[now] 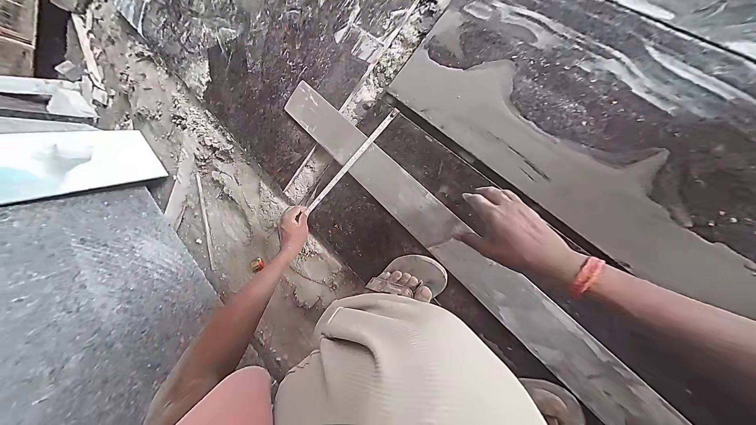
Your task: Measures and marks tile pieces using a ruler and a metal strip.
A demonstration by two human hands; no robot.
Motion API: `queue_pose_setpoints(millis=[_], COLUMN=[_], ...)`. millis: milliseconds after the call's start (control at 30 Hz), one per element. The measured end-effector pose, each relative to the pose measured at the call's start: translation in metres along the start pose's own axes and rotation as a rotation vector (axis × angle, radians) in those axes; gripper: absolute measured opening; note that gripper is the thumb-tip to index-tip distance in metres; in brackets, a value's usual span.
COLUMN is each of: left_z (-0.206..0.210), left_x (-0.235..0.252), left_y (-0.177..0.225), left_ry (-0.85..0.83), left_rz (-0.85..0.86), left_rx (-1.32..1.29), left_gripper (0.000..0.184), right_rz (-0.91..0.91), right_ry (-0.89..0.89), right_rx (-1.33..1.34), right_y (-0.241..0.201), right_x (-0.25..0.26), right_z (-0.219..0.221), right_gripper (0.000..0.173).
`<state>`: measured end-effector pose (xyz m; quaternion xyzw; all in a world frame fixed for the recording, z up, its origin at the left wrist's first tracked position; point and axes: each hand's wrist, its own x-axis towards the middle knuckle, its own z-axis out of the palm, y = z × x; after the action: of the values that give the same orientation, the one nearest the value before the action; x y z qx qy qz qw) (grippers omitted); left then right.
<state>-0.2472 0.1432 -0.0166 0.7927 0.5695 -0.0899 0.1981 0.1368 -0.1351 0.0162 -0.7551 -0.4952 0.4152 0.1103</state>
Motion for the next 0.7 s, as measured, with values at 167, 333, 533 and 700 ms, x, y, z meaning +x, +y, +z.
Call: queue_pose_setpoints(millis=[167,333,533,700], left_z=[0.014,0.016,0.017,0.015], left_x=[-0.005,-0.008,-0.002,-0.003], left_y=[-0.002,-0.004,-0.005,-0.006], left_ry=[0.066,0.104,0.083,0.059], left_rz=[0.038,0.036,0.060,0.056], left_rx=[0.007,-0.016,-0.012,-0.021], left_gripper=[0.023,0.021,0.023,0.021], right_rz=[0.049,0.162,0.199,0.201], right_ry=[0.130,0.356,0.296,0.282], right_rx=[-0.135,-0.128,-0.081,-0.099], right_y=[-0.034,-0.061,-0.061,-0.064], right_x=[0.018,0.033,0.035,0.035], right_z=[0.068,0.112,0.100,0.102], right_gripper=[0.118,0.117,0.108,0.106])
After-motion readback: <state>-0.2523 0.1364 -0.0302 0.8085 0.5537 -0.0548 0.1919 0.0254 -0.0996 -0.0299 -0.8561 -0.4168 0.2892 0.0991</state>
